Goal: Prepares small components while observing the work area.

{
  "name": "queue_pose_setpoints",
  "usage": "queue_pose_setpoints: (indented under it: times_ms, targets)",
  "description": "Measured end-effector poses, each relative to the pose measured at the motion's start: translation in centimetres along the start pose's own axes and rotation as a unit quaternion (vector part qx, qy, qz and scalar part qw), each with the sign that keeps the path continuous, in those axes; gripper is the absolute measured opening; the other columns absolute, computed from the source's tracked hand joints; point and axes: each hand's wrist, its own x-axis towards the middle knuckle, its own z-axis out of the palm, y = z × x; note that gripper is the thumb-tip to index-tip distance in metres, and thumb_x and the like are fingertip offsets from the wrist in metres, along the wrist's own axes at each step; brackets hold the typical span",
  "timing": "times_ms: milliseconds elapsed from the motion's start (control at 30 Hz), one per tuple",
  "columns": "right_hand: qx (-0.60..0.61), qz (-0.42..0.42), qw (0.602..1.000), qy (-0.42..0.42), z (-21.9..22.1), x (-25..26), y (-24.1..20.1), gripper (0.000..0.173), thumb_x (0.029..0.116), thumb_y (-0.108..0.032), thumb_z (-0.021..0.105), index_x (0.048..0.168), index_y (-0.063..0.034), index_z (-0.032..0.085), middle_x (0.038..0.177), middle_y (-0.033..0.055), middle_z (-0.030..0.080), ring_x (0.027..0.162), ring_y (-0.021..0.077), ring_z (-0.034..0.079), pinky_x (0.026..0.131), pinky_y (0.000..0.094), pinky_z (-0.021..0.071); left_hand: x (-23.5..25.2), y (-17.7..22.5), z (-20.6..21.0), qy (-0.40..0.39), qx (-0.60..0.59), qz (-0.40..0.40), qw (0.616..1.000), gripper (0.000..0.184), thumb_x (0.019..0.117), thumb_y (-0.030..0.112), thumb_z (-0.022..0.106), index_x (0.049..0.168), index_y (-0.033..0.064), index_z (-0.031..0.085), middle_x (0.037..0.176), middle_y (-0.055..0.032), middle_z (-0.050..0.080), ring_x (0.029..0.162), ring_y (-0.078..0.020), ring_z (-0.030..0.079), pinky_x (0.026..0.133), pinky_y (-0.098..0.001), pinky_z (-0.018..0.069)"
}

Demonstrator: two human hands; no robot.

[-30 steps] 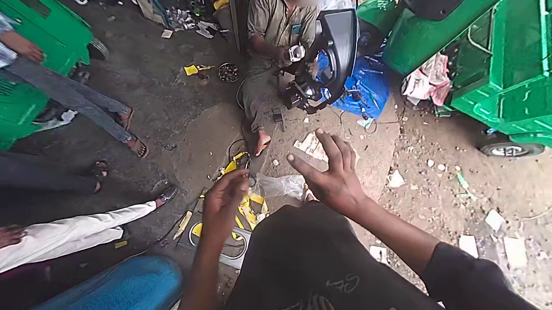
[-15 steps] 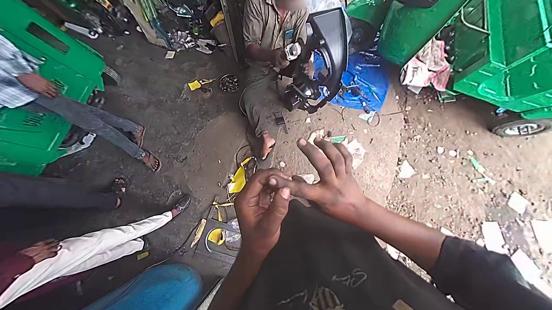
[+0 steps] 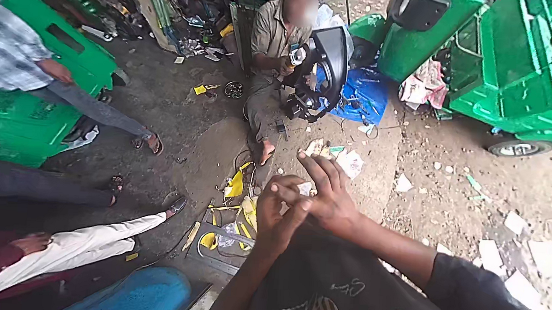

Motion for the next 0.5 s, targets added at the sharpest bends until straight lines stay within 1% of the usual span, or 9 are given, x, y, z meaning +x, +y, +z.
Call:
queue_pose_setpoints:
  times_ms: [33,133,233,267,300,367,400,433,500]
  targets:
    - [0.012,0.015,1.000,-0.016,0.2,-0.3,-0.4,0.057,0.0989,-0.027,0.066,0.146,-0.0529,0.049,0.161,0.0169,0.038,0.141,0.0413,0.040,0.109,0.0622,0.0368,-0.3,-0.2,0.3,-0.007,0.050,0.001,0.999,0.052,0.0895,0.039,0.078,0.121,0.0005,0.066,0.115,-0.0082,0.065,0.097,-0.0139,0.063,0.081,-0.0291,0.0557]
    - [0.075,0.074,0.992,-0.072,0.0,-0.7,-1.4,0.071,0.0967,-0.024,0.069,0.149,-0.0600,0.039,0.162,0.0242,0.032,0.139,0.0429,0.046,0.104,0.0590,0.0468,-0.8,-0.4,0.4,0.003,0.209,0.006,0.978,0.074,0.0762,0.054,0.085,0.128,0.0038,0.067,0.137,-0.0145,0.053,0.125,-0.0238,0.053,0.103,-0.0397,0.0510]
    - [0.114,0.118,0.977,-0.139,-0.5,-1.1,-2.3,0.078,0.0943,-0.025,0.071,0.150,-0.0626,0.032,0.165,0.0267,0.023,0.140,0.0434,0.046,0.098,0.0545,0.0537,-1.2,-0.2,0.1,0.028,0.340,0.012,0.940,0.094,0.0690,0.078,0.074,0.140,0.0171,0.065,0.150,-0.0159,0.040,0.134,-0.0312,0.042,0.109,-0.0553,0.0405]
    - [0.133,0.120,0.973,-0.145,-0.6,-1.3,-2.7,0.075,0.0945,-0.025,0.070,0.152,-0.0585,0.035,0.163,0.0253,0.028,0.136,0.0407,0.050,0.095,0.0522,0.0555,-1.1,0.0,0.1,0.018,0.362,0.020,0.932,0.097,0.0690,0.082,0.070,0.142,0.0185,0.062,0.152,-0.0161,0.038,0.138,-0.0334,0.039,0.112,-0.0595,0.0366]
    - [0.156,0.112,0.970,-0.148,-0.7,-1.6,-3.0,0.070,0.0946,-0.025,0.069,0.153,-0.0506,0.040,0.158,0.0237,0.039,0.131,0.0373,0.056,0.093,0.0501,0.0571,-1.0,0.3,0.1,-0.006,0.367,0.029,0.930,0.098,0.0713,0.084,0.067,0.145,0.0192,0.060,0.155,-0.0158,0.039,0.141,-0.0353,0.037,0.114,-0.0622,0.0333]
    - [0.199,0.092,0.960,-0.174,-0.7,-1.8,-3.3,0.056,0.0947,-0.023,0.068,0.149,-0.0274,0.054,0.143,0.0210,0.057,0.124,0.0348,0.061,0.096,0.0501,0.0558,-0.7,0.6,0.2,-0.066,0.355,0.052,0.931,0.089,0.0794,0.081,0.061,0.145,0.0214,0.060,0.152,-0.0079,0.052,0.145,-0.0351,0.038,0.119,-0.0634,0.0253]
    - [0.190,0.075,0.960,-0.189,-0.7,-1.7,-3.5,0.049,0.0957,-0.023,0.066,0.143,-0.0156,0.058,0.140,0.0199,0.060,0.128,0.0342,0.060,0.102,0.0499,0.0524,-0.8,0.5,0.4,-0.074,0.326,0.074,0.939,0.078,0.0841,0.073,0.063,0.141,0.0208,0.064,0.144,-0.0021,0.062,0.145,-0.0325,0.042,0.123,-0.0618,0.0207]
    - [0.171,0.053,0.966,-0.188,-0.6,-1.7,-3.7,0.042,0.0961,-0.021,0.065,0.136,-0.0084,0.062,0.136,0.0193,0.063,0.128,0.0339,0.060,0.104,0.0492,0.0514,-1.0,0.4,0.6,-0.070,0.300,0.098,0.946,0.063,0.0892,0.063,0.064,0.137,0.0209,0.067,0.135,0.0019,0.069,0.144,-0.0297,0.045,0.125,-0.0602,0.0163]
    - [0.141,0.027,0.970,-0.197,-0.5,-1.4,-3.9,0.033,0.0968,-0.022,0.064,0.126,-0.0066,0.065,0.130,0.0156,0.065,0.126,0.0318,0.060,0.102,0.0473,0.0519,-1.1,0.5,0.7,-0.052,0.282,0.142,0.947,0.041,0.0963,0.045,0.062,0.131,0.0247,0.070,0.127,0.0071,0.073,0.146,-0.0280,0.044,0.127,-0.0599,0.0083]
